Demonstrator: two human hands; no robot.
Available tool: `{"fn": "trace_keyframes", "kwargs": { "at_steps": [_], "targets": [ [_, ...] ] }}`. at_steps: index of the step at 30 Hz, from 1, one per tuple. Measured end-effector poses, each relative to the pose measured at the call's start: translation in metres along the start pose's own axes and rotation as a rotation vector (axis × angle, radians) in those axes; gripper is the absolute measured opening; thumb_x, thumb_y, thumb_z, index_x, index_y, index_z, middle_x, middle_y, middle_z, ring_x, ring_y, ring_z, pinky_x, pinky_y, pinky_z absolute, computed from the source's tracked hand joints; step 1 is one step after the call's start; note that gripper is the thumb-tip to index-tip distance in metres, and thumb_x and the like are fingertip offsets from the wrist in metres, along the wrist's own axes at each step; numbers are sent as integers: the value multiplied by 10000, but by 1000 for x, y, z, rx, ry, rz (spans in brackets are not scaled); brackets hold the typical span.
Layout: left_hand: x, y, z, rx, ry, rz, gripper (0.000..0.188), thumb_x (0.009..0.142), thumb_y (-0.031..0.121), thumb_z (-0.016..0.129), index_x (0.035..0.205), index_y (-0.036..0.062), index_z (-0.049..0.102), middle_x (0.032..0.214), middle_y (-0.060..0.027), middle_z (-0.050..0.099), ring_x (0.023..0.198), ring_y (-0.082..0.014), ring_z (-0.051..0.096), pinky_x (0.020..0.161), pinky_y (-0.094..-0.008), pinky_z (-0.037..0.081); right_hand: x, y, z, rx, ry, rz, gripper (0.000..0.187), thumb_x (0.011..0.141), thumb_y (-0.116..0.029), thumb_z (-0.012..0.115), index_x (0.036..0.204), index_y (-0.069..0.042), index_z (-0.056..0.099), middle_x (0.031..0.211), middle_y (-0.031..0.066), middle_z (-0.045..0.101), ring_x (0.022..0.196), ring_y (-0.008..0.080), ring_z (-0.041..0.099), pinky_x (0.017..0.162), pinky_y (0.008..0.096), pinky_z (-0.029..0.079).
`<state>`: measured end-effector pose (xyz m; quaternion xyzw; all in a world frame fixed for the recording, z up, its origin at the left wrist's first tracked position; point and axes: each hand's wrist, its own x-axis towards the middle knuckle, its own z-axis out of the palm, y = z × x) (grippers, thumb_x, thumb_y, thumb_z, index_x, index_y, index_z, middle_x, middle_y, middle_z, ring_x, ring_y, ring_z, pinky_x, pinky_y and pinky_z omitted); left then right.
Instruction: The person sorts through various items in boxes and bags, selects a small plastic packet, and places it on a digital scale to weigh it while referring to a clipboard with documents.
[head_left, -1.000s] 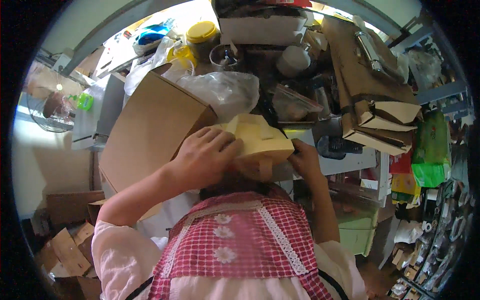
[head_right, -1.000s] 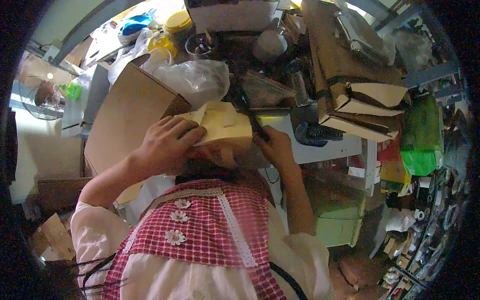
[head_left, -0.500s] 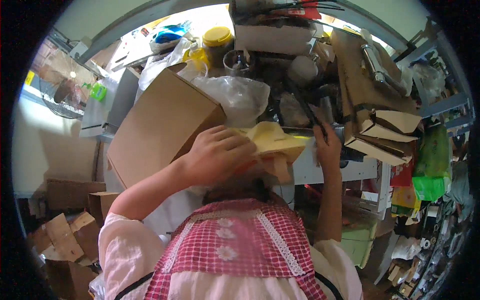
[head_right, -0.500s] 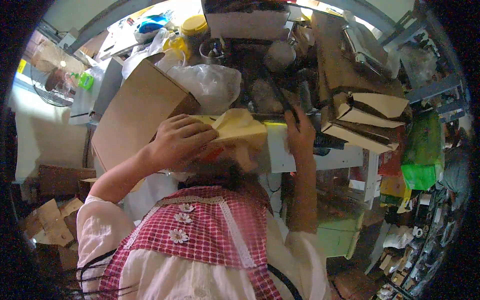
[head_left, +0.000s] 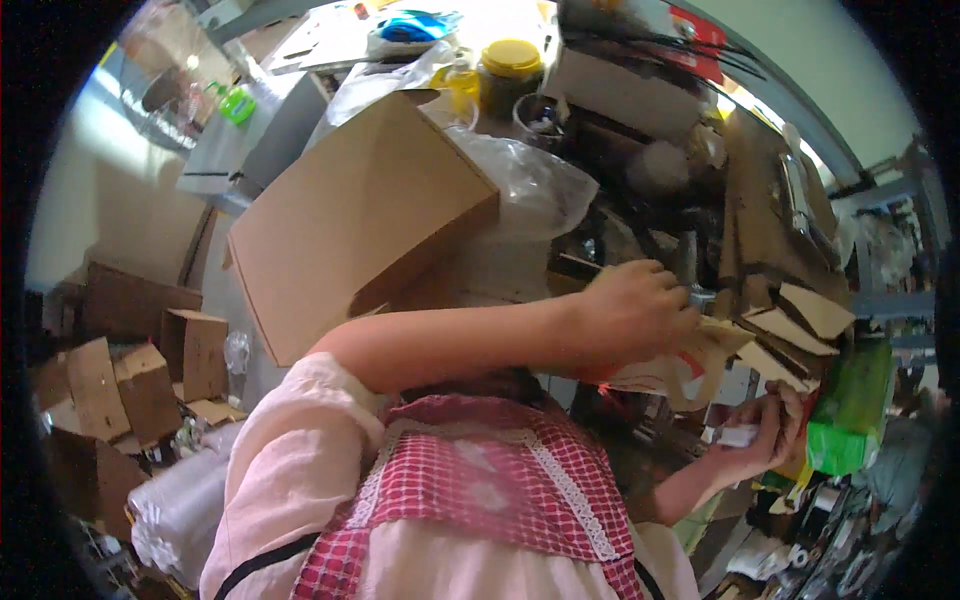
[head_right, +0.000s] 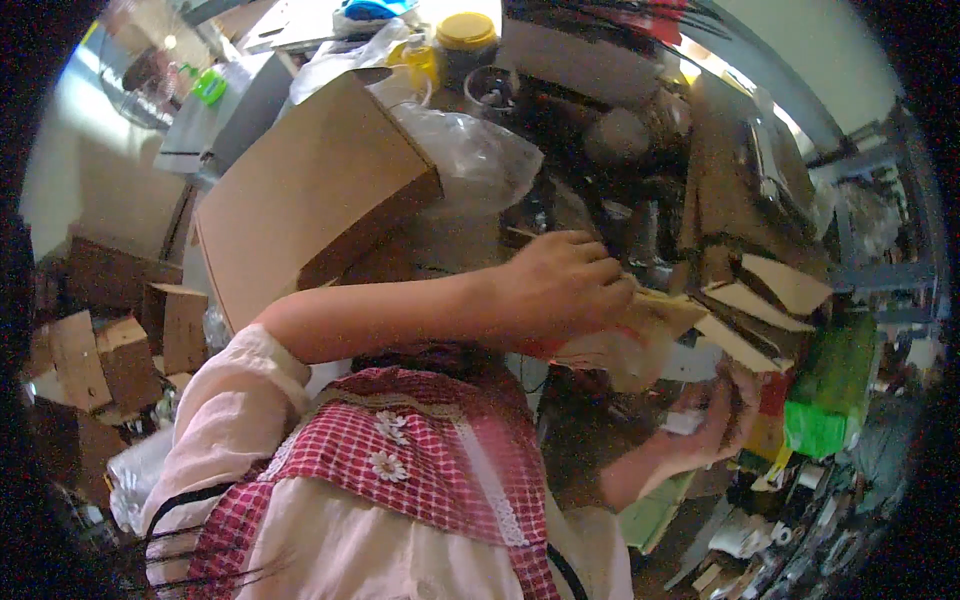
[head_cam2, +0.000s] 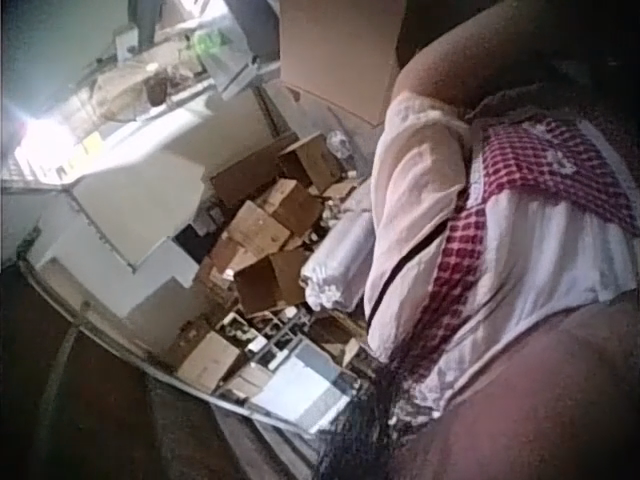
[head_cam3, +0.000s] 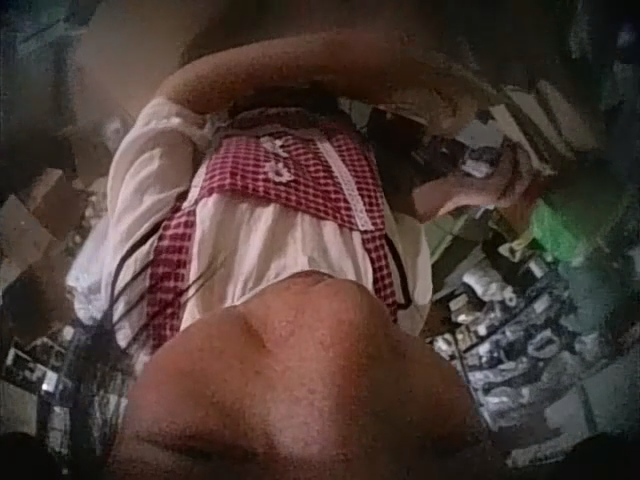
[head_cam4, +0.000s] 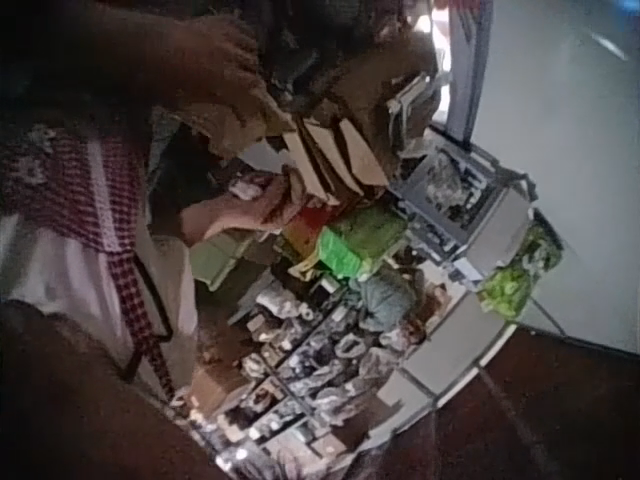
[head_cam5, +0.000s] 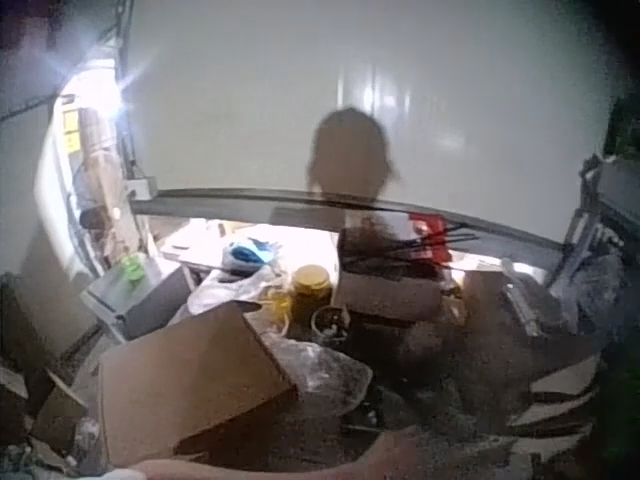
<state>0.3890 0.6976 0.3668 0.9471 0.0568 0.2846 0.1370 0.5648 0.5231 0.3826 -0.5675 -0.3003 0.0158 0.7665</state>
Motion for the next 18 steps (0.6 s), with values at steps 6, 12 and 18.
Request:
{"fn": "trace_keyframes", "kwargs": {
  "at_steps": [6,12,18],
  "targets": [
    [-33,-18,-33,123,156,-165,426,742,224,704,1140,92,624,1097,-126,622,1036,-297,604,888,-393,487,-40,17,43,-49,-499,289,246,844,-39,620,1086,-14,659,851,47,659,562,81,508,484,225,384],
    [-220,-50,-149,547,261,-1025,472,846,214,690,1271,44,575,1318,-185,548,1182,-374,531,1016,-418,434,-75,20,73,-6,-605,487,298,861,-21,557,1155,-7,605,943,89,655,530,59,478,464,190,365],
    [-360,12,-185,-234,688,-1958,586,876,248,704,1348,-4,464,1232,-164,589,1149,-252,566,982,-367,451,-131,90,155,113,-1039,796,701,910,-246,648,1470,3,306,1133,131,640,941,139,554,780,289,449]
  ]
}}
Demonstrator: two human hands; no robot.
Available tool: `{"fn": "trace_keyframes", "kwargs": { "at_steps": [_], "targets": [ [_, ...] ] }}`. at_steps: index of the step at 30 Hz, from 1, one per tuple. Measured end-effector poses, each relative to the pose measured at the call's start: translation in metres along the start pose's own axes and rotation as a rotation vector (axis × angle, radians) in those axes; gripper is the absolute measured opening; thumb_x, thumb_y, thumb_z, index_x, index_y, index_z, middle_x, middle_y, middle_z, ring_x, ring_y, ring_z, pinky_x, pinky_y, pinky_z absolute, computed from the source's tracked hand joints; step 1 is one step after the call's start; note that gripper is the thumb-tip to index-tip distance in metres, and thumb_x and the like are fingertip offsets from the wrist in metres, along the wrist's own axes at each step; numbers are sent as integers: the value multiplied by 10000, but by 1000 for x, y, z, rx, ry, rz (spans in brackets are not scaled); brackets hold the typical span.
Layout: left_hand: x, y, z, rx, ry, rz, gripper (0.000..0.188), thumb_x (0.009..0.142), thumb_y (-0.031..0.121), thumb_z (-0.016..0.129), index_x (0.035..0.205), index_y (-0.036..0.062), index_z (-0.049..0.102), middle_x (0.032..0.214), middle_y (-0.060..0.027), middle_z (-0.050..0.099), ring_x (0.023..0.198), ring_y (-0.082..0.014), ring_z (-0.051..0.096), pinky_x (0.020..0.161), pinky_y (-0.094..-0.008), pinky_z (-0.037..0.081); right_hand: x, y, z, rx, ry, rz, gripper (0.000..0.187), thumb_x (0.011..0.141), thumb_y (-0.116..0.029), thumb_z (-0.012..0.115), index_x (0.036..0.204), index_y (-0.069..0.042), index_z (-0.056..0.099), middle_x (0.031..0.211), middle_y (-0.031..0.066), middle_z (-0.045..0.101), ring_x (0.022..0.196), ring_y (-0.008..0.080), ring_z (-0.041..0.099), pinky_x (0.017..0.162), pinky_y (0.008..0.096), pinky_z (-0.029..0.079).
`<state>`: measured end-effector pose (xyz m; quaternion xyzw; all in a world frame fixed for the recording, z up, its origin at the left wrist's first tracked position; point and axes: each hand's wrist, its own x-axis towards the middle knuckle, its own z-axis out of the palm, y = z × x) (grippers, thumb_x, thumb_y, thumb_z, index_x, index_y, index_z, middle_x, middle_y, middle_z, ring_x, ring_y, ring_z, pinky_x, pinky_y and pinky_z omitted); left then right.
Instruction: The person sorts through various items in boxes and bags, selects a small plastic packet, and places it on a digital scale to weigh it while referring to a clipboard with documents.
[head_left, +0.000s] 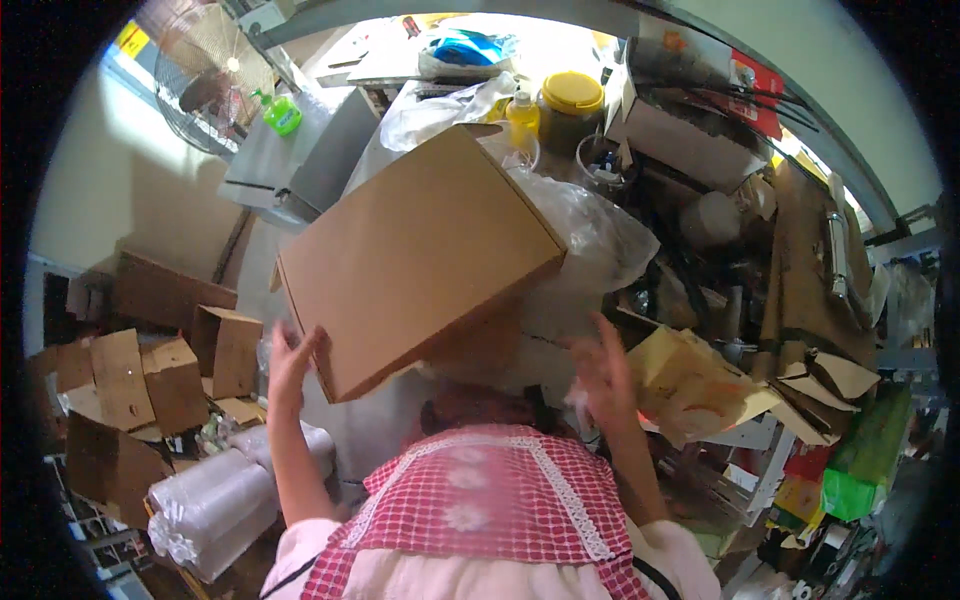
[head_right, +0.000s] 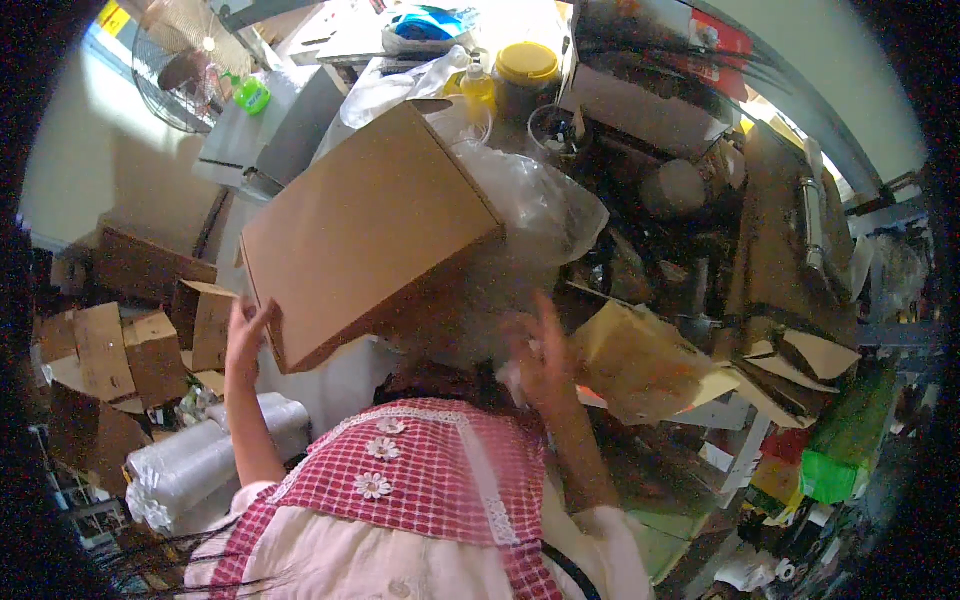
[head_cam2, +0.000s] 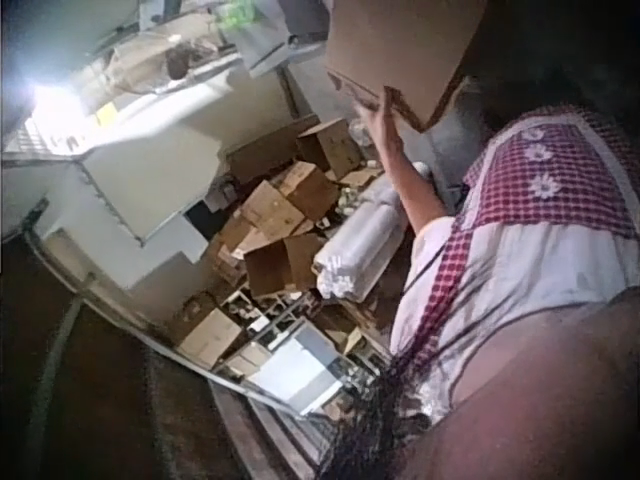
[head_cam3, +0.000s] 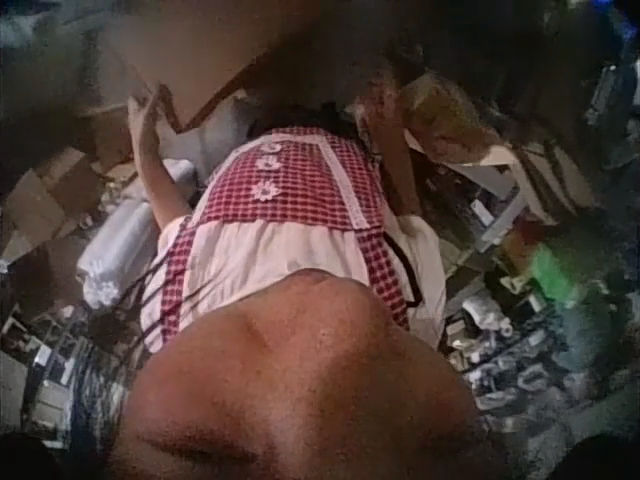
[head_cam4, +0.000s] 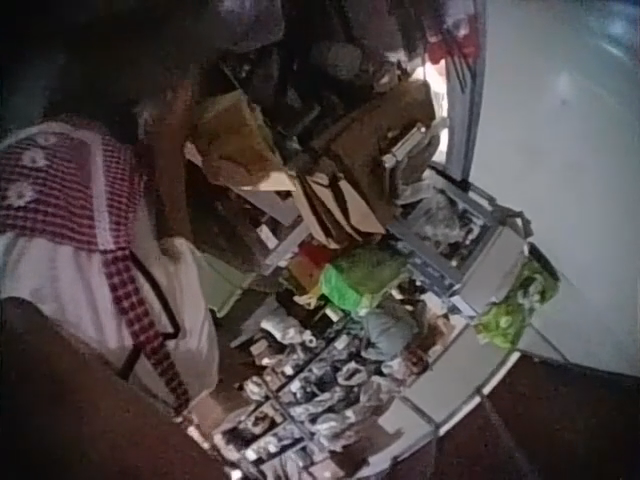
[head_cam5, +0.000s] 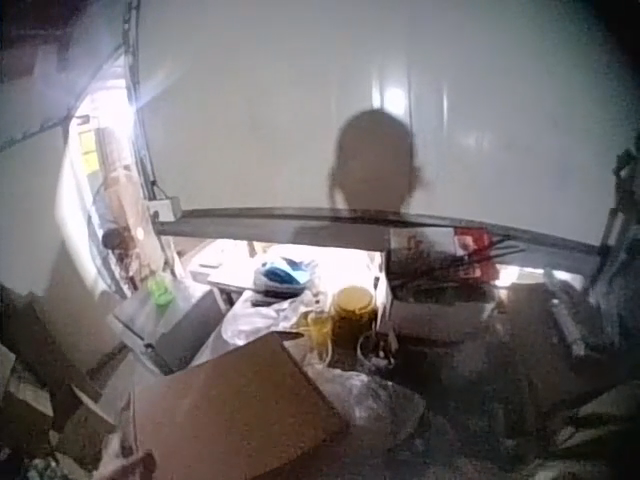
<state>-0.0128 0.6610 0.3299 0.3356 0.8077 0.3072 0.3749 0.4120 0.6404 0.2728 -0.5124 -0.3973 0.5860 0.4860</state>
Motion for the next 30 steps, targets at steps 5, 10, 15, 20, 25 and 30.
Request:
{"fn": "trace_keyframes", "kwargs": {
  "at_steps": [5,10,15,20,25,30],
  "targets": [
    [-24,-44,21,-574,-332,-84,502,900,282,677,1300,28,513,1247,-74,598,1136,-191,578,959,-354,467,74,-2,58,-175,69,178,845,887,-410,704,1482,18,284,1107,124,647,1045,162,590,865,299,484],
    [-6,-72,25,-872,-271,-182,418,837,232,647,1187,19,565,1124,-62,624,1044,-203,602,908,-342,480,112,20,57,61,-4,317,839,874,-353,733,1486,-14,270,1068,96,634,1002,196,581,869,319,494],
    [5,-139,-3,-981,-325,125,453,851,357,570,1084,-27,623,1163,-116,645,1067,-273,606,941,-417,480,69,4,71,-39,55,-90,622,913,-366,659,1382,-55,394,1115,83,615,924,169,606,777,293,508],
    [42,-159,-15,-467,77,757,597,884,539,525,1166,14,566,1253,-154,582,1149,-307,554,1000,-463,452,-5,-38,42,-77,339,-378,562,920,-375,642,1337,-49,453,1002,60,604,773,139,564,648,269,455],
    [33,-13,46,-1093,-798,693,324,866,397,537,937,88,605,1123,-111,628,1080,-263,573,968,-438,455,-54,-98,-36,95,659,-421,549,917,-382,645,1314,-38,484,855,27,588,629,113,513,536,251,397],
    [-67,150,120,-717,-834,343,398,852,401,598,1046,54,630,1051,-97,651,981,-221,624,874,-390,509,-89,-144,-81,190,796,-411,539,913,-388,648,1291,-27,515,708,-6,571,486,87,463,425,232,340]
  ]
}}
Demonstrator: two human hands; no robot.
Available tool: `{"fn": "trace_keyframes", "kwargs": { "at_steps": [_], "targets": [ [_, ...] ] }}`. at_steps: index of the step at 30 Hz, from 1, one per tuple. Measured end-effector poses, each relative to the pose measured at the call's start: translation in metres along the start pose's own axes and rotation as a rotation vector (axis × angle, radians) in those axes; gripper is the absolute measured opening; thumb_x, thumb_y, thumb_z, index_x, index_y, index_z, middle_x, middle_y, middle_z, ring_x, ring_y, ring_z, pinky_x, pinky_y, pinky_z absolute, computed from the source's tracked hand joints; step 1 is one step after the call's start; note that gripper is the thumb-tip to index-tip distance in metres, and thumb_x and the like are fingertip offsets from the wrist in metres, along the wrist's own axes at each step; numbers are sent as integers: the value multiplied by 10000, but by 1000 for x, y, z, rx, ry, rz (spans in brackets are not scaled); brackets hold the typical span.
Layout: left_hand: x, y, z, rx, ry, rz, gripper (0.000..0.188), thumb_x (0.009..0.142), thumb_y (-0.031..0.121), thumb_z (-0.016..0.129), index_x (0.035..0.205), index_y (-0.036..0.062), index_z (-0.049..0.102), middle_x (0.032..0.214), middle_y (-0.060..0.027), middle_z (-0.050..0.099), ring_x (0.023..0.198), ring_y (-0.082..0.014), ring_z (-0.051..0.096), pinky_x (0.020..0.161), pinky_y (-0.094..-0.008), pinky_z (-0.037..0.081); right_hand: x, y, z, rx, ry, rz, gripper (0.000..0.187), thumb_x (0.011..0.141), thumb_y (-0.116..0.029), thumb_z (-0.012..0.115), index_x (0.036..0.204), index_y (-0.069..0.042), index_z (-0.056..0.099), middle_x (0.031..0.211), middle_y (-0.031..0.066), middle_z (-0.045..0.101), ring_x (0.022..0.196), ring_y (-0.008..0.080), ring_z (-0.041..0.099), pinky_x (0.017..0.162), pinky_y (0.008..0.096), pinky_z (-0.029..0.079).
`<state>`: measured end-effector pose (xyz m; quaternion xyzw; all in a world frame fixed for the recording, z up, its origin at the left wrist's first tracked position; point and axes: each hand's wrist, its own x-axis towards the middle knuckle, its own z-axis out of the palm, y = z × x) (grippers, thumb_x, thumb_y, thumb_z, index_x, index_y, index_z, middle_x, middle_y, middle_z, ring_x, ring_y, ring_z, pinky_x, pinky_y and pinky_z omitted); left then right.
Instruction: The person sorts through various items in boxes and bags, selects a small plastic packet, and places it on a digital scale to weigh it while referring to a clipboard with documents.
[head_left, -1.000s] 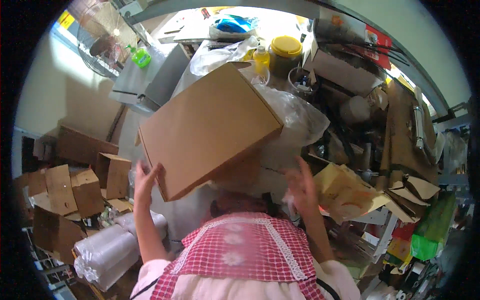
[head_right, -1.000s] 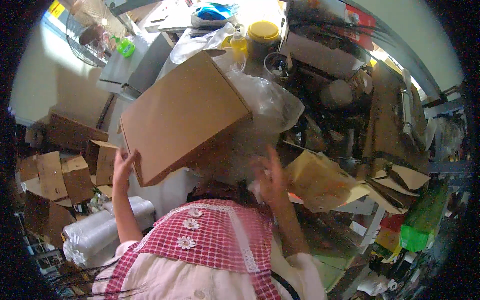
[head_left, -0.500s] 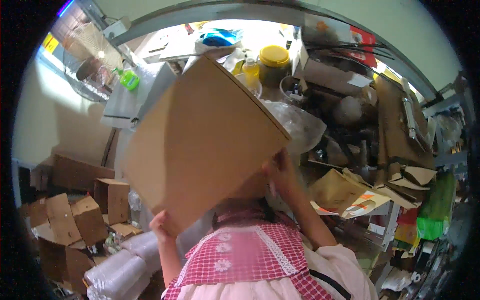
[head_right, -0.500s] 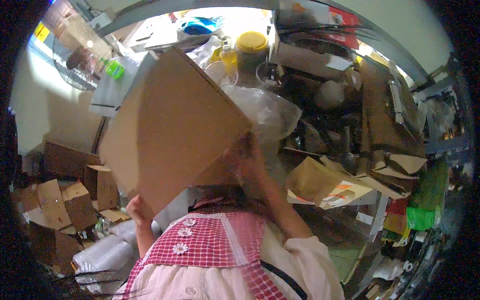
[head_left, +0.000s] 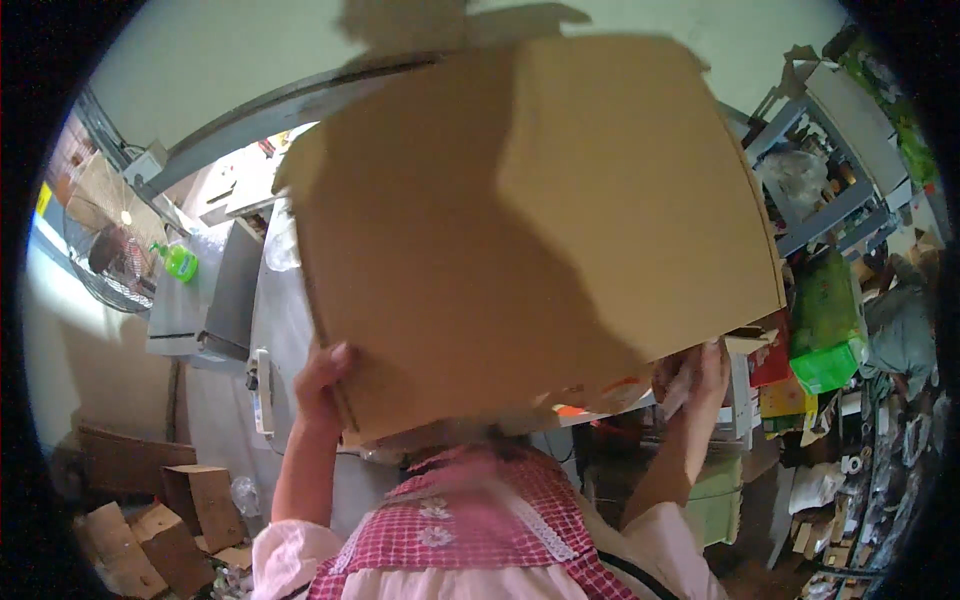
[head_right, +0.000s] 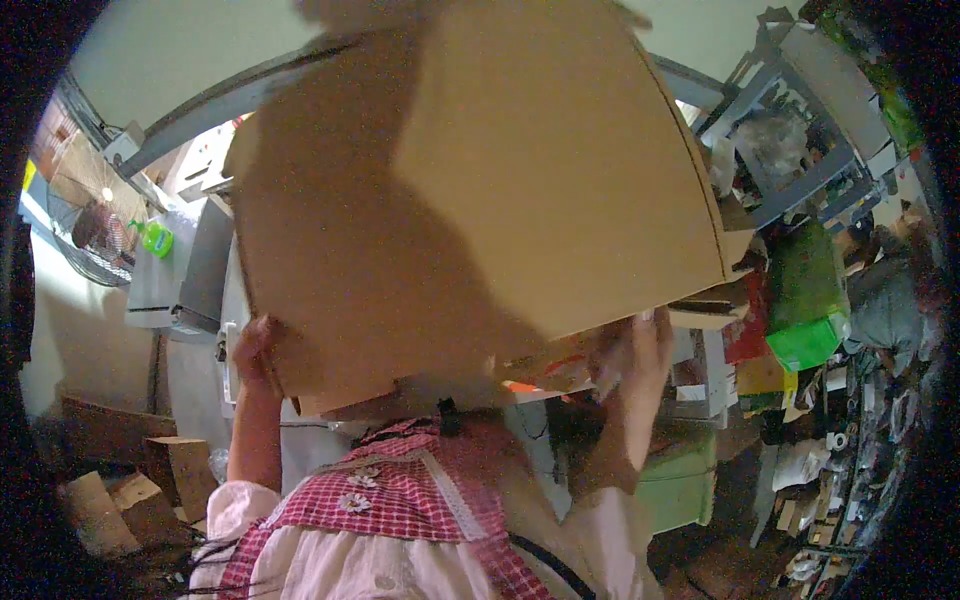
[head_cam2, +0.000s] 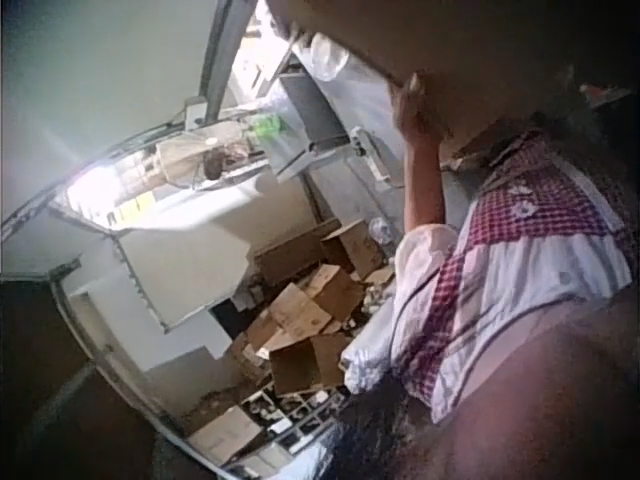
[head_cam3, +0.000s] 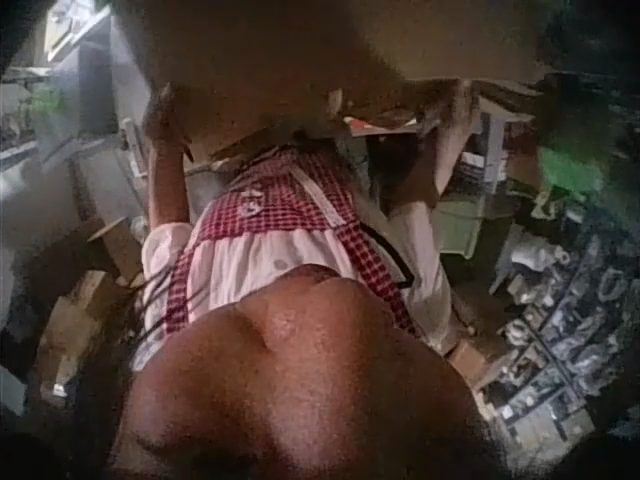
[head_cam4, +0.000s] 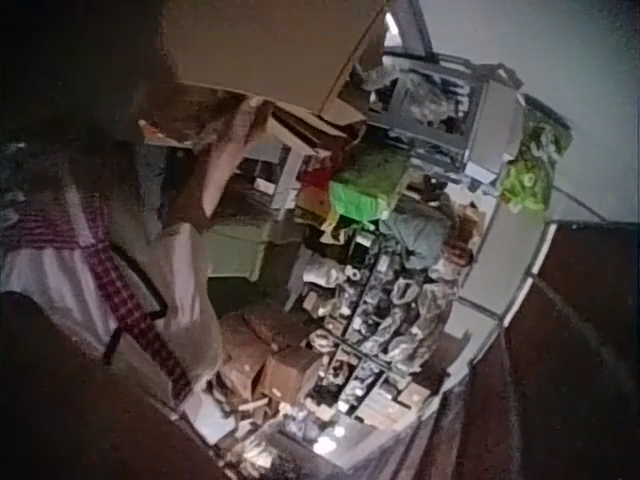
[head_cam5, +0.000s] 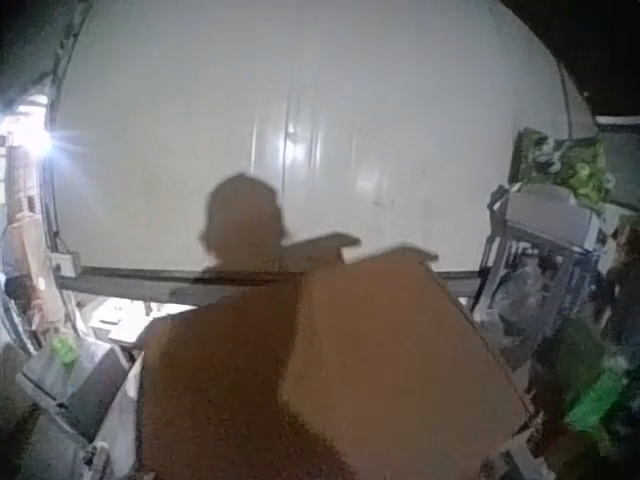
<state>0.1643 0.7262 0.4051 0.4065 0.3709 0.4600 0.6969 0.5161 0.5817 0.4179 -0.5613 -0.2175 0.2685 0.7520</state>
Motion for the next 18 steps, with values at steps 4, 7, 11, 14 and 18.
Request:
{"fn": "trace_keyframes", "kwargs": {
  "at_steps": [4,7,11,14,18],
  "targets": [
    [29,0,13,-109,-18,-188,549,837,427,630,1207,27,566,1051,-110,657,985,-237,645,874,-381,535,-16,-20,-29,-65,72,63,384,911,-369,640,1115,-45,612,674,-13,560,472,77,446,408,221,261],
    [31,1,7,-100,30,-274,582,842,477,614,1222,39,570,1091,-121,662,961,-238,664,862,-391,543,-24,-7,-73,-260,-121,-33,499,880,-277,675,1279,-9,543,856,49,633,469,77,468,413,223,334],
    [32,-12,-1,-109,56,-348,585,847,489,594,1232,48,575,1105,-125,663,968,-235,666,867,-382,538,-23,12,-76,-618,-103,36,623,785,-61,697,1372,-45,490,1039,100,644,508,75,493,474,244,391],
    [35,-26,0,-139,112,-371,593,836,502,605,1231,61,583,1101,-113,665,967,-228,662,868,-374,531,-16,21,-72,-839,-169,107,781,722,53,702,1436,-90,421,965,80,657,525,97,526,508,260,427],
    [54,-42,-4,-235,78,-372,578,826,524,618,1200,85,599,1078,-84,671,952,-213,659,829,-372,537,1,31,-79,-936,-201,-178,846,725,23,724,1472,-100,346,851,95,684,567,148,570,544,297,469]
  ]
}}
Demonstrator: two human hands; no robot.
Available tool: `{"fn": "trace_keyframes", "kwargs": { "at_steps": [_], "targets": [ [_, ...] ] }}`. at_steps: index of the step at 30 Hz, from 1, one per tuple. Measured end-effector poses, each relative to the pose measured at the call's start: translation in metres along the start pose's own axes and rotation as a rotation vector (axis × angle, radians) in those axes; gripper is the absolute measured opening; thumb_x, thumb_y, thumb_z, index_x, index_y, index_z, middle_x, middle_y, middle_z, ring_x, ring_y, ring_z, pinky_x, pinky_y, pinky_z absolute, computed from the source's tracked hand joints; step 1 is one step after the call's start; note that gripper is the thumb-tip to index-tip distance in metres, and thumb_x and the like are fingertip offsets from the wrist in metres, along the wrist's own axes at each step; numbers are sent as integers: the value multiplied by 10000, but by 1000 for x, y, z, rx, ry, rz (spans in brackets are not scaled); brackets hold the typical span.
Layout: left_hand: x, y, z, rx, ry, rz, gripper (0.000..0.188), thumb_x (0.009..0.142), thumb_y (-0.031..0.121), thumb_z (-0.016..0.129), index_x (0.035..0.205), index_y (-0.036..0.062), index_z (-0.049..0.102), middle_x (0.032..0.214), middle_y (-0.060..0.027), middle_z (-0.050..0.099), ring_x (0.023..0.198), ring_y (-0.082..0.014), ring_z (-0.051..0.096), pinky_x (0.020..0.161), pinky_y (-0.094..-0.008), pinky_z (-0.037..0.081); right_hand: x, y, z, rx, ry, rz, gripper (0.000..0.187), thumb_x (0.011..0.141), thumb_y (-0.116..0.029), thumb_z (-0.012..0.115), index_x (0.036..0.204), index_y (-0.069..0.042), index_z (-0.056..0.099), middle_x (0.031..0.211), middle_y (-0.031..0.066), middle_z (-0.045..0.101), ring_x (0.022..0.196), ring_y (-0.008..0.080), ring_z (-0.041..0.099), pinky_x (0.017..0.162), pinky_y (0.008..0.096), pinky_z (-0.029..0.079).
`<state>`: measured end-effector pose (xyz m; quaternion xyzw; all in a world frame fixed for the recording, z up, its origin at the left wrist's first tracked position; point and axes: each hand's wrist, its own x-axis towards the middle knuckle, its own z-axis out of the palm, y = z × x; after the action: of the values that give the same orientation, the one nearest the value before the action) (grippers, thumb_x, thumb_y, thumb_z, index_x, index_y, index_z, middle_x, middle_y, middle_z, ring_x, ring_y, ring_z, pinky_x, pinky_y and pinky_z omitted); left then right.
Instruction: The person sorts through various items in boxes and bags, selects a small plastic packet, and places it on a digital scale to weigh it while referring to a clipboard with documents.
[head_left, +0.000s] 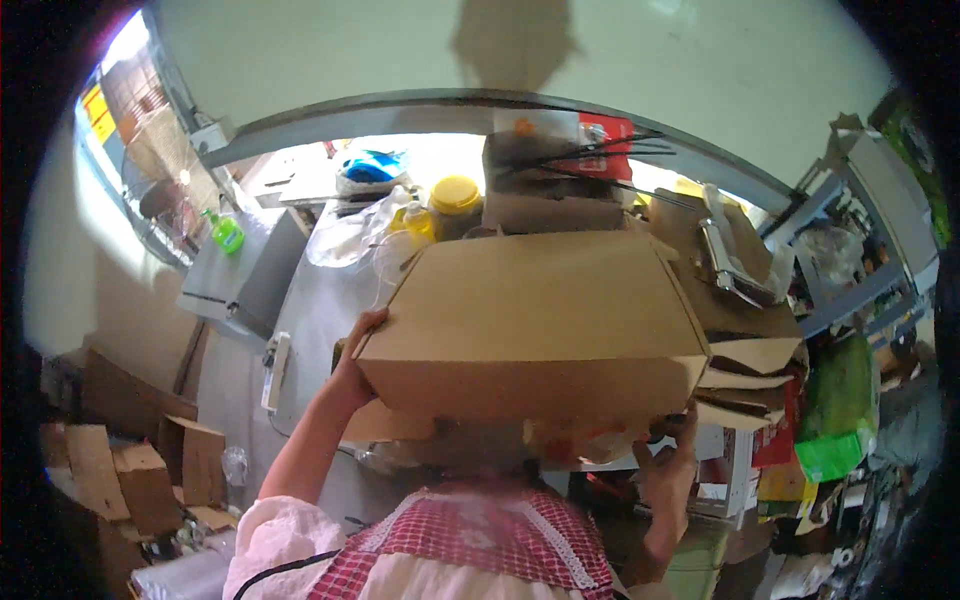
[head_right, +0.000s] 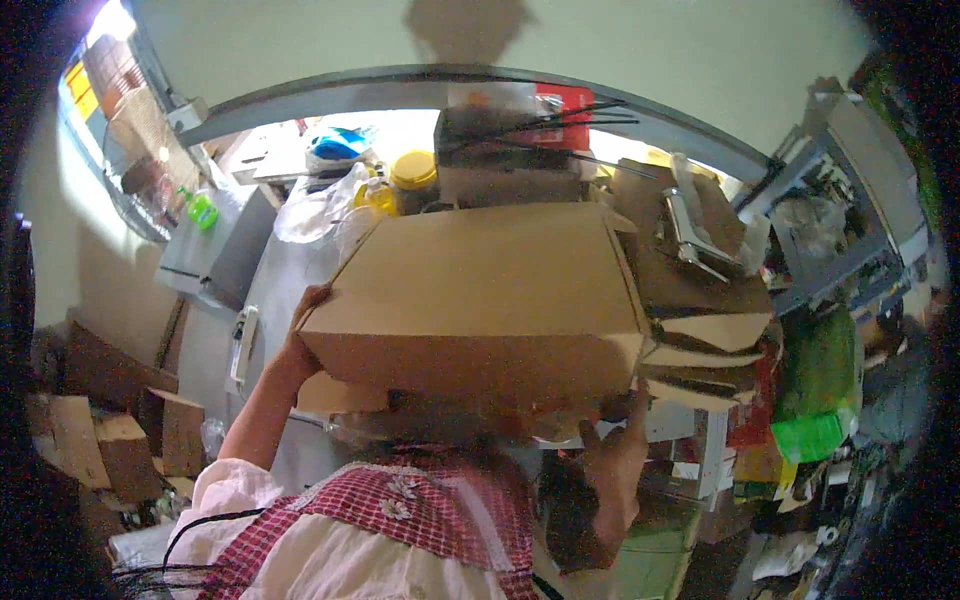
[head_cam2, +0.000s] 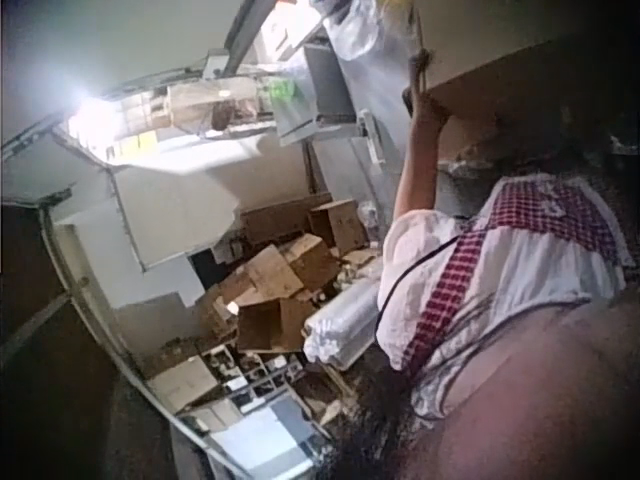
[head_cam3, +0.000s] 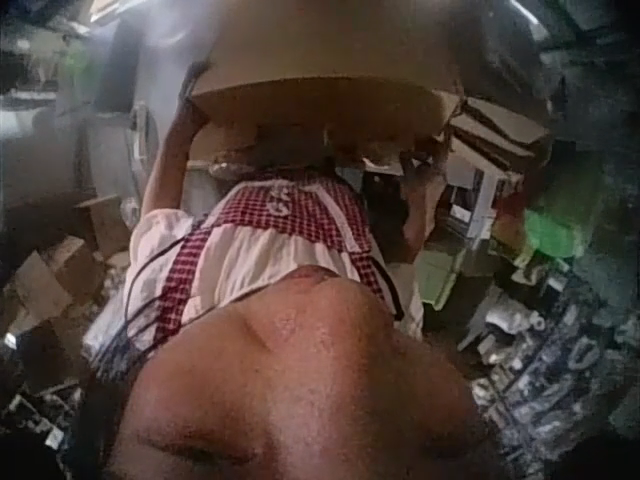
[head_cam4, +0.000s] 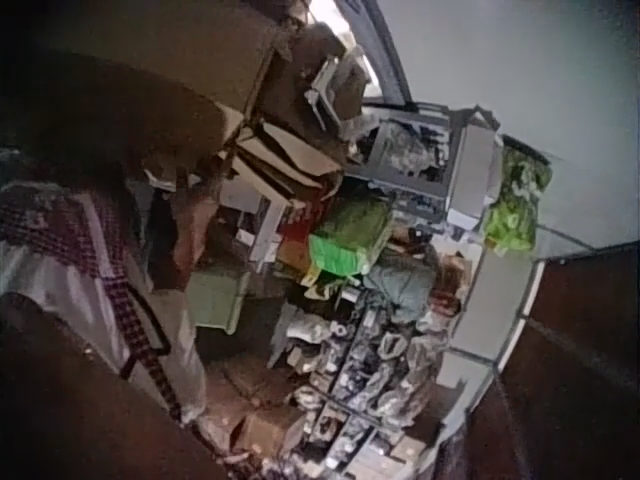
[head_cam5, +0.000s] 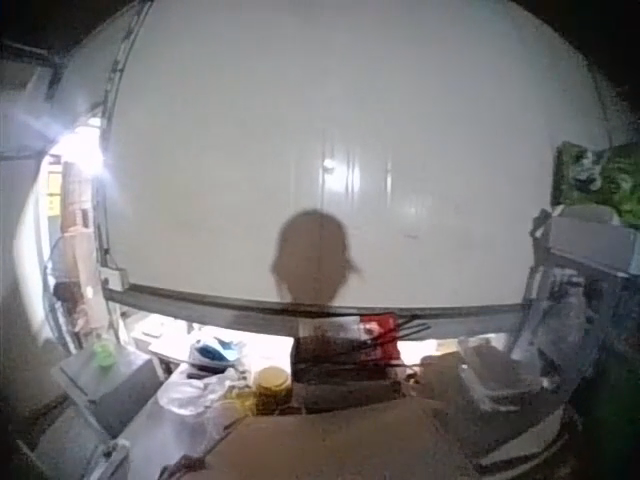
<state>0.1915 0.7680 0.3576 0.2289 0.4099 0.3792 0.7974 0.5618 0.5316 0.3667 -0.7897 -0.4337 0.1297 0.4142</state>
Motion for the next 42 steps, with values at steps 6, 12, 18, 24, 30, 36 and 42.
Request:
{"fn": "trace_keyframes", "kwargs": {
  "at_steps": [6,12,18,24,30,36,42],
  "targets": [
    [1,-6,28,46,100,-26,548,845,525,611,1185,95,608,1051,-74,679,958,-198,664,851,-384,537,27,35,-28,-197,-175,-187,237,787,-52,688,1010,5,631,814,109,678,653,158,617,576,304,480],
    [38,-41,12,-67,8,45,567,890,498,591,1248,58,582,1168,-88,653,1020,-192,643,922,-364,496,30,60,-42,569,-398,282,176,814,-48,670,985,-7,659,854,87,676,714,129,601,625,288,484],
    [47,-55,-1,435,358,572,515,985,468,497,1249,38,601,1188,-74,632,1076,-147,572,953,-319,427,43,46,-7,186,-108,4,301,909,-180,664,1133,19,633,912,95,662,771,151,580,679,307,475],
    [-13,-90,-81,798,652,736,435,968,360,574,1240,21,595,1194,-93,628,1134,-217,554,976,-347,417,40,70,-13,167,-221,92,364,955,-191,623,1260,0,574,999,46,638,777,128,542,691,271,451],
    [-64,-154,-169,1221,1065,642,426,935,295,622,1228,-11,579,1147,-160,631,1073,-262,598,928,-353,465,0,68,1,-89,-50,38,546,954,-245,621,1409,-13,429,1028,75,639,817,156,550,707,309,464],
    [-66,-157,-196,792,517,533,438,947,324,630,1235,-5,615,1185,-115,639,985,-190,651,860,-308,516,-49,3,13,-503,-253,256,531,943,-341,607,1356,-27,492,1077,215,664,958,323,636,843,412,492],
    [-140,-106,-237,867,142,553,443,913,256,674,1276,15,590,1289,-93,596,1148,-162,566,977,-328,462,-111,-95,116,-493,-542,85,450,906,-328,645,1247,-37,604,1070,204,682,978,305,663,842,380,500]
  ]
}}
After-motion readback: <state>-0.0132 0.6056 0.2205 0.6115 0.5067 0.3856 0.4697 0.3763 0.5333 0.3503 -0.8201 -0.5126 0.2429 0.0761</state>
